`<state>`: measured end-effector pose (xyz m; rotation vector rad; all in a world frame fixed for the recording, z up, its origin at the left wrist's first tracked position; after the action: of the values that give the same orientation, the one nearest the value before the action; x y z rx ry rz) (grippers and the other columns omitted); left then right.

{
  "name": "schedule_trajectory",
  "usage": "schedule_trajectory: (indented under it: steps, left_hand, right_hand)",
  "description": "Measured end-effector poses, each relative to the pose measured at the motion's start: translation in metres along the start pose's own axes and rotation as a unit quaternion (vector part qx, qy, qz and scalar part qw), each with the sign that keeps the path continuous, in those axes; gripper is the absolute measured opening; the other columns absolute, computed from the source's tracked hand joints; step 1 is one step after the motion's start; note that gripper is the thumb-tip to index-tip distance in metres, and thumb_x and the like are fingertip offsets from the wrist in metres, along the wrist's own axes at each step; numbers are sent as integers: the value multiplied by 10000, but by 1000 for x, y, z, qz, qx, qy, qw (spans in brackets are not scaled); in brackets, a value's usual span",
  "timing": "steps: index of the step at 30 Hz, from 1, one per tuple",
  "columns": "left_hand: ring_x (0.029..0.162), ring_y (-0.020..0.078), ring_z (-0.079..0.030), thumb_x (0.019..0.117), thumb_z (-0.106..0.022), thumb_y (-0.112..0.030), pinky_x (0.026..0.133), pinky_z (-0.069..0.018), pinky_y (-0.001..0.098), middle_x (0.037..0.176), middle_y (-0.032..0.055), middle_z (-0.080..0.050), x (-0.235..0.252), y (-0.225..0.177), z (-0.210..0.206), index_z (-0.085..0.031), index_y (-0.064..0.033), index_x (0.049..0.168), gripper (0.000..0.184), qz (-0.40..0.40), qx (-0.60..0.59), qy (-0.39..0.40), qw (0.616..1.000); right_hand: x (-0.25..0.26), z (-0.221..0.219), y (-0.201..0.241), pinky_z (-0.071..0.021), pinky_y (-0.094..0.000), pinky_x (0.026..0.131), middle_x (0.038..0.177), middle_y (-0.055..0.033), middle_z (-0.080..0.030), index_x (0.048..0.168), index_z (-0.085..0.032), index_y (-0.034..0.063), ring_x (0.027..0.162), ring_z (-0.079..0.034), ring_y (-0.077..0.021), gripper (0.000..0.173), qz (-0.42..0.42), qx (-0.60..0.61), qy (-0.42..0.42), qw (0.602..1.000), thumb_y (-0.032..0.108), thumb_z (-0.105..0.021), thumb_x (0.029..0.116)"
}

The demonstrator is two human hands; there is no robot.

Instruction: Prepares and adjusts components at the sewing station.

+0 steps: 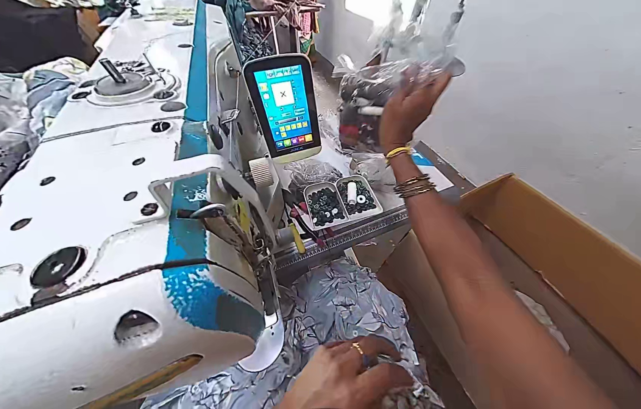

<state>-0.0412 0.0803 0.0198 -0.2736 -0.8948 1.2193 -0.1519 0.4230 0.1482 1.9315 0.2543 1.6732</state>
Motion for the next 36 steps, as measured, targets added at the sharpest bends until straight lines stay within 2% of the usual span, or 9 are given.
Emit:
schedule_trajectory:
  steps: [4,8,11,15,19,21,24,29,36]
  left_hand:
    - [950,221,-718,1054,-554,-130,748,-602,360,1178,117,-702,-55,15,2,-712,-118,1130,176,119,-4,19,993]
    - [981,226,-727,1047,-572,-149,791,-612,388,1158,108,-724,-109,25,0,-731,-106,1115,178,217,3,7,976]
    - [1004,196,-719,1063,-551,-194,781,-610,364,1187,84,-713,-123,29,0,-715,-137,1131,186,220,18,13,975]
    - [955,144,-713,1068,-530,-245,697,-608,319,1197,39,-688,-132,33,-8,-684,-194,1128,173,197,40,-29,979]
    - [1005,110,-691,1068,-526,-253,830,-595,296,1197,47,-697,-139,32,-15,-702,-142,1157,226,239,-41,-95,966]
    - [900,112,-694,1060,-531,-202,759,-603,279,1209,101,-682,-137,31,-13,-689,-64,1221,264,289,-101,-137,942]
    - [893,137,-728,1042,-547,-165,768,-641,316,1308,114,-642,-136,29,-7,-572,8,1365,366,354,-225,-216,881]
    - [981,177,-727,964,-694,-111,854,-632,317,1329,121,-642,-149,23,-3,-558,19,1357,436,314,-290,-304,852]
    - [921,152,-721,951,-661,-14,815,-633,311,1099,113,-705,-191,19,-22,-681,47,984,72,312,-241,-457,797]
  right_hand:
    - [-84,-14,-10,-524,-497,936,1265,-314,-594,1129,-682,-128,1119,-629,-402,301,-80,0,165,983,99,-558,974]
    - [-101,27,-5,-490,-512,953,1218,-271,-610,1180,-685,-66,1119,-614,-378,397,-94,-29,290,952,287,-601,1018]
    - [-90,68,-6,-538,-530,916,1276,-263,-580,1365,-612,37,1135,-613,-389,504,-62,-34,406,911,363,-666,985]
    - [-97,159,11,-580,-393,714,1086,-146,-671,1362,-602,76,846,-674,-218,349,-99,36,463,880,217,-406,1110]
    - [-162,221,43,-577,-230,627,835,45,-674,1274,-473,106,675,-659,-56,219,-330,243,588,697,178,-412,1077]
    - [-201,239,62,-591,-233,664,859,41,-692,1224,-471,107,729,-689,-71,157,-404,299,619,603,136,-436,1073]
    - [-238,253,84,-603,-231,706,892,22,-686,1230,-492,68,781,-702,-82,170,-442,311,656,527,93,-460,1065]
    - [-271,259,113,-601,-231,688,920,9,-685,1230,-488,48,781,-701,-88,188,-437,320,694,474,92,-515,1050]
    - [-314,271,141,-597,-219,629,903,-3,-706,1218,-510,-6,706,-694,-67,245,-381,256,735,498,76,-598,1005]
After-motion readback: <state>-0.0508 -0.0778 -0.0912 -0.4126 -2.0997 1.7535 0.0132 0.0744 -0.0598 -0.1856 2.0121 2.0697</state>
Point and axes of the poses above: each hand's wrist, its own x-axis towards the middle knuckle, its own z-axis out of the back of the hand, y = z × x, the point moved 4 cm from there along x, towards the middle knuckle
